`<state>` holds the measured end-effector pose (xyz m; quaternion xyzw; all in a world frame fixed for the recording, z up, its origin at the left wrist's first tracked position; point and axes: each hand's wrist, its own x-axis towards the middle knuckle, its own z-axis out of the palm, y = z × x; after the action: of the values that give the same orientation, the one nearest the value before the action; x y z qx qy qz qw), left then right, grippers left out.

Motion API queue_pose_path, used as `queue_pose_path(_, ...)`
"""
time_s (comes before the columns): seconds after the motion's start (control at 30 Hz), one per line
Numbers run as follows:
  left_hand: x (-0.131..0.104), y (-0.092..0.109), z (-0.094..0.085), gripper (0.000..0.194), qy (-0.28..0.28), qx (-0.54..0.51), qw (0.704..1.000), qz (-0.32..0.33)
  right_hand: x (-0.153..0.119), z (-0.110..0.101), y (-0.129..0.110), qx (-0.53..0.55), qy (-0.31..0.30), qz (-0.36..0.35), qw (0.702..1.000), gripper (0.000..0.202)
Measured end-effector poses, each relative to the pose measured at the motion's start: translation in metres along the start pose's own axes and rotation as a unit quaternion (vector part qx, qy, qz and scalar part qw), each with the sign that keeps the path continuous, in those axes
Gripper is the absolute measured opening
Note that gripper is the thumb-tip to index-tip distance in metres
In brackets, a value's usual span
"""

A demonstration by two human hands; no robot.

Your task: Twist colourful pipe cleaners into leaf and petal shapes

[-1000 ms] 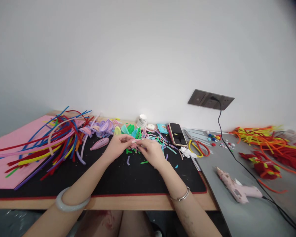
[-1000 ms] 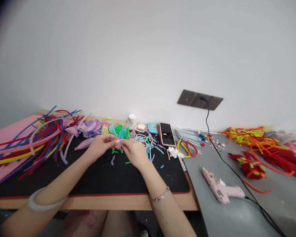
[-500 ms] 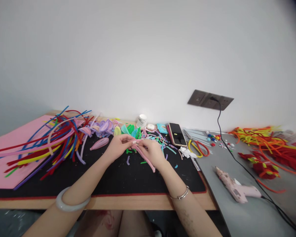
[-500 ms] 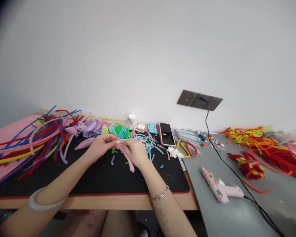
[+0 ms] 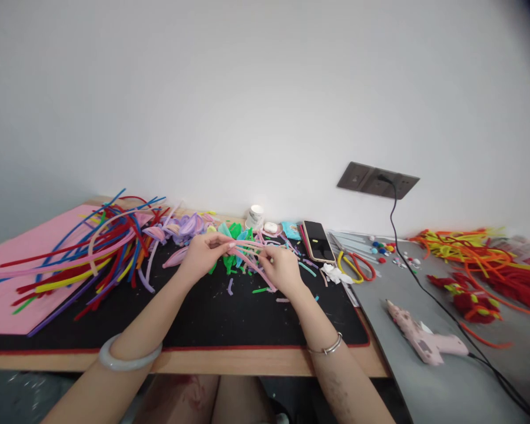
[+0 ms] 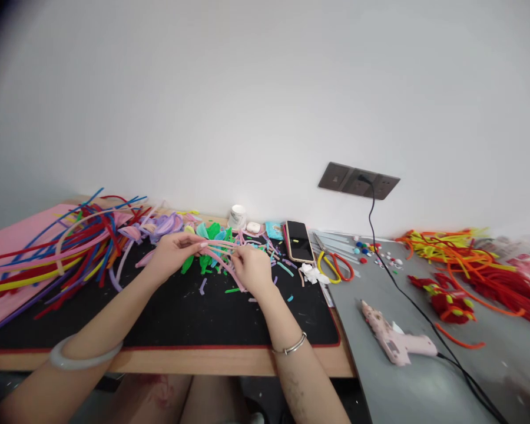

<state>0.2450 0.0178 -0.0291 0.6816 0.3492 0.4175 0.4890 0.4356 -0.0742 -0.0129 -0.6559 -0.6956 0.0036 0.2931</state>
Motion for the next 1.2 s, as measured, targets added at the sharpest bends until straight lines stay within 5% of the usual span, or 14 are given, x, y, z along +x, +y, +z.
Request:
queue_pose_path(0.4,0.006,0.007,-0.036,0.037,0.027,0.003,1.000,-0.011,0.006,-0.024,0.022,0.043,-0.050,0.049,0.997,0.039)
queue_pose_path(0.57,0.002,0.018,-0.033,0.030,-0.140,0.010,0.989,-0.045,0.007,-0.030,0.012,0.183,0.066,0.063,0.979,0.021)
queue_pose_path(0.67,-0.001,0.024,-0.022,0.028,-0.237,0.024,0.970,-0.059,0.004,-0.021,-0.004,0.239,-0.034,0.011,0.970,0.016)
queue_pose_path(0.77,-0.002,0.028,-0.015,0.028,-0.266,0.033,0.961,-0.066,0.000,-0.010,-0.015,0.240,-0.139,-0.012,0.961,0.014)
queue_pose_path(0.9,-0.003,0.029,-0.014,0.028,-0.262,0.051,0.962,-0.058,-0.001,-0.005,-0.017,0.251,-0.174,-0.006,0.952,0.021)
queue_pose_path(1.07,-0.004,0.026,-0.013,0.025,-0.251,0.058,0.965,-0.040,0.000,-0.001,-0.013,0.348,-0.241,0.078,0.903,0.027)
queue_pose_path(1.2,-0.004,0.024,-0.011,0.022,-0.242,0.069,0.968,-0.021,-0.002,0.005,-0.016,0.355,-0.247,0.059,0.900,0.034)
